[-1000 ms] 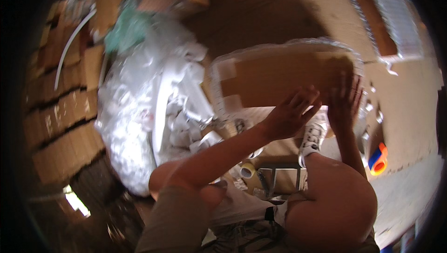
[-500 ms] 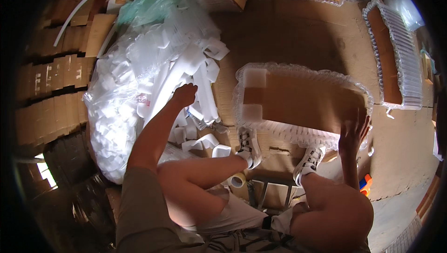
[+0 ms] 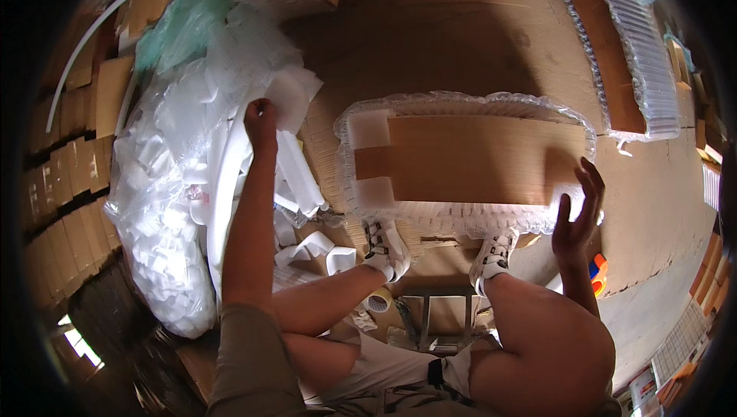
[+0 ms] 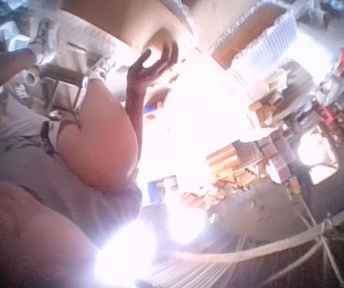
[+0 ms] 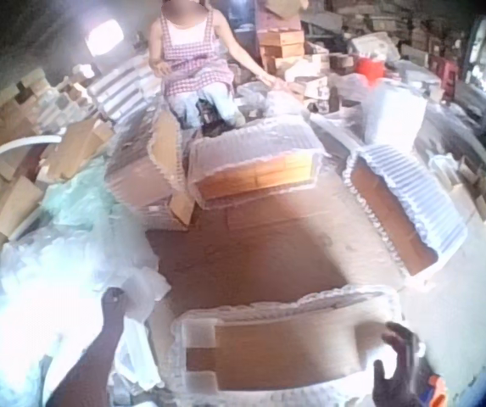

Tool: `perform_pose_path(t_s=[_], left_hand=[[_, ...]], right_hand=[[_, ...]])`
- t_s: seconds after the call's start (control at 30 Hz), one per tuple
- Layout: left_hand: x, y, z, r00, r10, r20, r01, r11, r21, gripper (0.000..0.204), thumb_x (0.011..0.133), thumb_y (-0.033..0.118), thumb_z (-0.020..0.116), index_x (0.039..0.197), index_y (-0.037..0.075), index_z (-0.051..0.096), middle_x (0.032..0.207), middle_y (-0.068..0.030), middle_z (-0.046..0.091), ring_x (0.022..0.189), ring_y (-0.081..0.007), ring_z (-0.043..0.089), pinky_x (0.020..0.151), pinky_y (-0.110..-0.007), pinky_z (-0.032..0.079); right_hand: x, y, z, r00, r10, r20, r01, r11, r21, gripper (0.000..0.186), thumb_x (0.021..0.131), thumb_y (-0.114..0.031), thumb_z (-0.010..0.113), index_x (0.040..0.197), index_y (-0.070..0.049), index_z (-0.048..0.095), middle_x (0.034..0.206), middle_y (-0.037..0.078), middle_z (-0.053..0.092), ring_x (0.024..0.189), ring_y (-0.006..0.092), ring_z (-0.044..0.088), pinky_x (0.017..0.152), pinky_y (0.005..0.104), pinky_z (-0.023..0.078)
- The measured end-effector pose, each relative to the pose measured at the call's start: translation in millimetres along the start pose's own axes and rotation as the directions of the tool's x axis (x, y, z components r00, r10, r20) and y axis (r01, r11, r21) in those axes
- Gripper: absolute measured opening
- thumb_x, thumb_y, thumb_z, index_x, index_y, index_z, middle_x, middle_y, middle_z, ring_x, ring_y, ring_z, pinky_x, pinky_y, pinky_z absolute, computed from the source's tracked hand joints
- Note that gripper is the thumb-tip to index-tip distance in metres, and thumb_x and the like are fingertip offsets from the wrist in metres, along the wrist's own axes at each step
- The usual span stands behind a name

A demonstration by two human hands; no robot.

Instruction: The person wraps wooden panels in bubble wrap and foam, using a tape dispenser to secure the packaging materials before placing them in a larger stack of packed items.

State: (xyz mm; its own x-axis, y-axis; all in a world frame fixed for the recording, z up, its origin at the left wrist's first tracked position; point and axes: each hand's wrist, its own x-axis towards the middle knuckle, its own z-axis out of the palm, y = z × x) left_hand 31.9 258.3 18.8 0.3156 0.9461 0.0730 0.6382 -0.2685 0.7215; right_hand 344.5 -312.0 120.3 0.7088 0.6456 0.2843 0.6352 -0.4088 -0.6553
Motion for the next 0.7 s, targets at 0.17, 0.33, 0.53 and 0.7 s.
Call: perform_pose_path(t_s=[0.17, 0.33, 0.53, 0.7], left_hand=[[-91, 187, 28, 0.719, -0.156, 0.677, 0.618, 0.590, -0.519, 0.020, 0.093, 0.015, 0.060, 0.110, 0.005, 0.065, 0.102, -0.0056, 0.065, 0.095, -0.0168, 0.061, 0.080, -0.031, 0.052], [-227, 276, 101, 0.211, 0.003, 0.977, 0.623, 0.770, -0.137, 0.014, 0.100, 0.014, 0.055, 0.107, 0.009, 0.065, 0.096, -0.0004, 0.061, 0.086, -0.0109, 0.058, 0.075, -0.029, 0.049], [-265, 339, 144, 0.452, 0.494, 0.743, -0.278, 0.869, -0.409, 0.052, 0.087, 0.011, 0.076, 0.133, 0.004, 0.054, 0.121, -0.0141, 0.062, 0.113, -0.0289, 0.059, 0.099, -0.042, 0.047], [-270, 365, 196, 0.430, 0.672, 0.604, -0.598, 0.712, -0.367, 0.079, 0.071, -0.006, 0.077, 0.142, 0.006, 0.045, 0.134, -0.0237, 0.057, 0.125, -0.0447, 0.054, 0.106, -0.051, 0.046]], right_hand=[[16, -29, 21, 0.940, 0.083, 0.330, -0.259, 0.802, 0.538, 0.061, 0.084, 0.006, 0.069, 0.142, -0.005, 0.051, 0.143, 0.015, 0.055, 0.130, 0.0291, 0.055, 0.106, 0.0411, 0.048], [11, -29, 17, 0.816, 0.095, 0.571, -0.577, 0.057, 0.815, 0.079, 0.097, -0.008, 0.071, 0.160, -0.011, 0.024, 0.138, 0.016, 0.053, 0.125, 0.0233, 0.056, 0.101, 0.0364, 0.051], [10, 13, 4, 0.712, 0.592, 0.377, -0.471, 0.004, 0.882, 0.039, 0.102, -0.016, 0.065, 0.136, -0.002, 0.053, 0.118, 0.013, 0.066, 0.107, 0.0198, 0.064, 0.093, 0.0340, 0.052], [24, 59, -6, 0.794, 0.488, 0.364, -0.412, -0.010, 0.911, 0.035, 0.107, -0.022, 0.057, 0.135, -0.001, 0.057, 0.116, 0.009, 0.066, 0.104, 0.0193, 0.063, 0.097, 0.0330, 0.049]])
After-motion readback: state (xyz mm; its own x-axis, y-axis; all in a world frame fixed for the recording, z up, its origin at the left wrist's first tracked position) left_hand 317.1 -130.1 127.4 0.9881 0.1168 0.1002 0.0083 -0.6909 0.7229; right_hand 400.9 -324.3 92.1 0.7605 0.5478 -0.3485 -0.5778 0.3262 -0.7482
